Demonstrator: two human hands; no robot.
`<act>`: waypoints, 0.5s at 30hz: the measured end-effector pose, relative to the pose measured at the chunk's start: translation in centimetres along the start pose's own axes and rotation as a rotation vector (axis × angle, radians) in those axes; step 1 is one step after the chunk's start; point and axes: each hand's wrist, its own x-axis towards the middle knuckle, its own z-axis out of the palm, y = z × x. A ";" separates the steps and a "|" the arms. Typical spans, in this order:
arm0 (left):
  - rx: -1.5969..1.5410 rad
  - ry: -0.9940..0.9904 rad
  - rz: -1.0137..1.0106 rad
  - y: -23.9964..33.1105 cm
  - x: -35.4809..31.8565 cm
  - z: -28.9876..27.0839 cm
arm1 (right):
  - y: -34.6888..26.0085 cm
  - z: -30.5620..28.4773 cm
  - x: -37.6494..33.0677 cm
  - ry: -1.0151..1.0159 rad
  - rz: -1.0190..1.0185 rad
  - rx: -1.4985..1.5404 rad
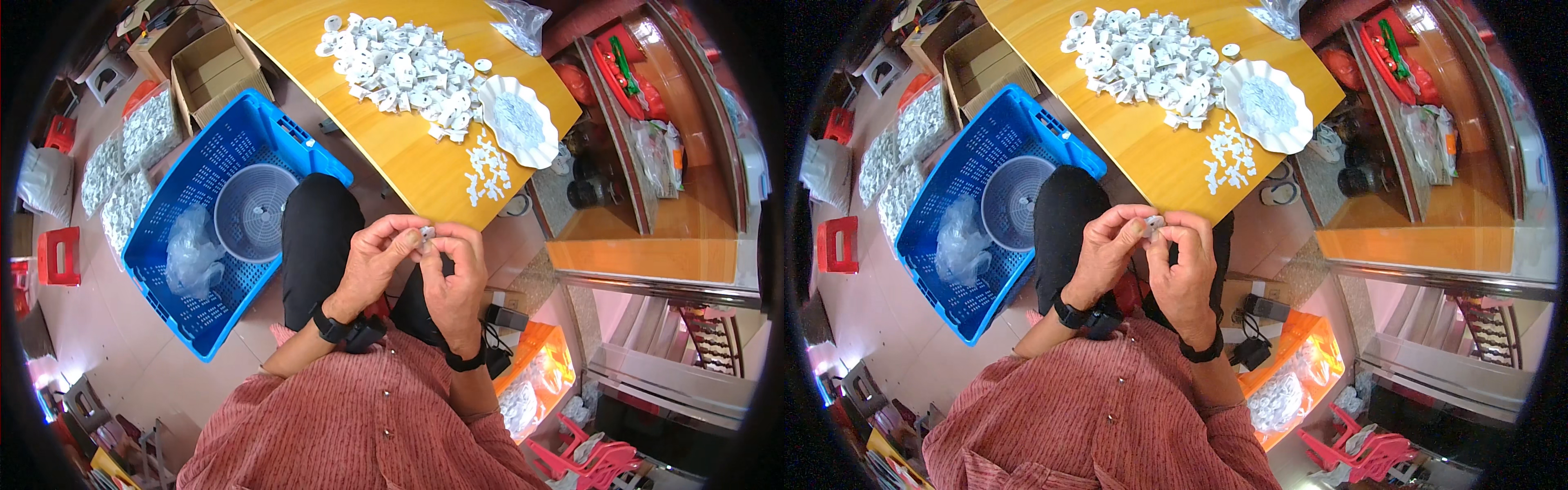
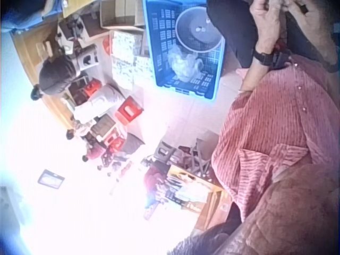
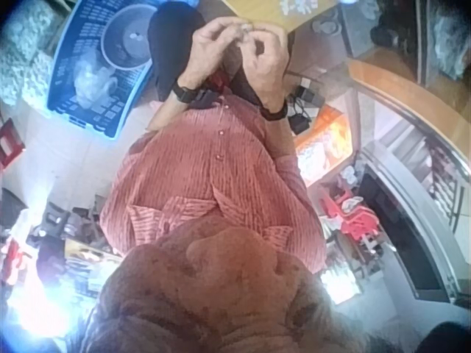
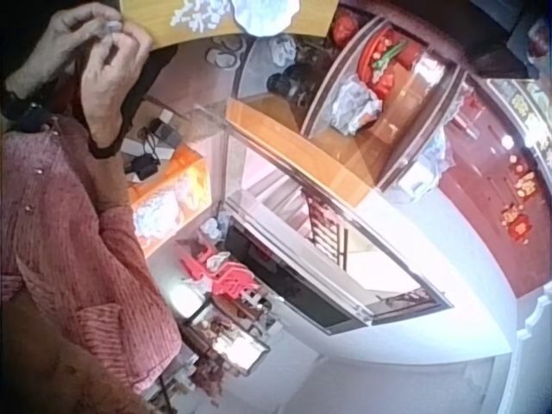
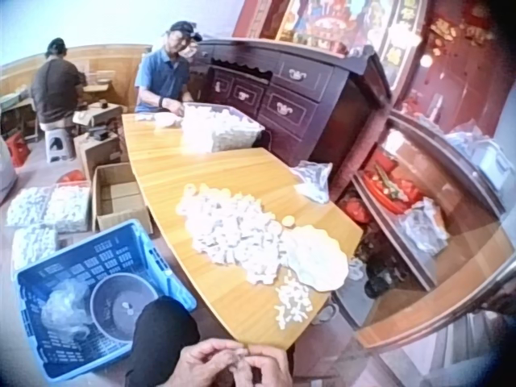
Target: Packaging small white plastic components into plastic bags and cardboard boxes in a manufacturing setting.
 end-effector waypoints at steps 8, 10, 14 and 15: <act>-0.340 0.033 -0.077 -0.3 0.0 0.1 | -0.1 0.5 -0.3 0.039 0.128 0.058; -0.361 0.029 -0.083 -0.3 0.1 0.0 | -0.3 0.4 -0.3 0.040 0.105 0.035; -0.415 0.031 -0.108 -0.4 0.0 0.0 | -0.4 0.5 -0.3 0.044 0.080 0.031; -0.415 0.032 -0.108 -0.4 0.0 0.0 | -0.5 0.5 -0.3 0.041 0.069 0.033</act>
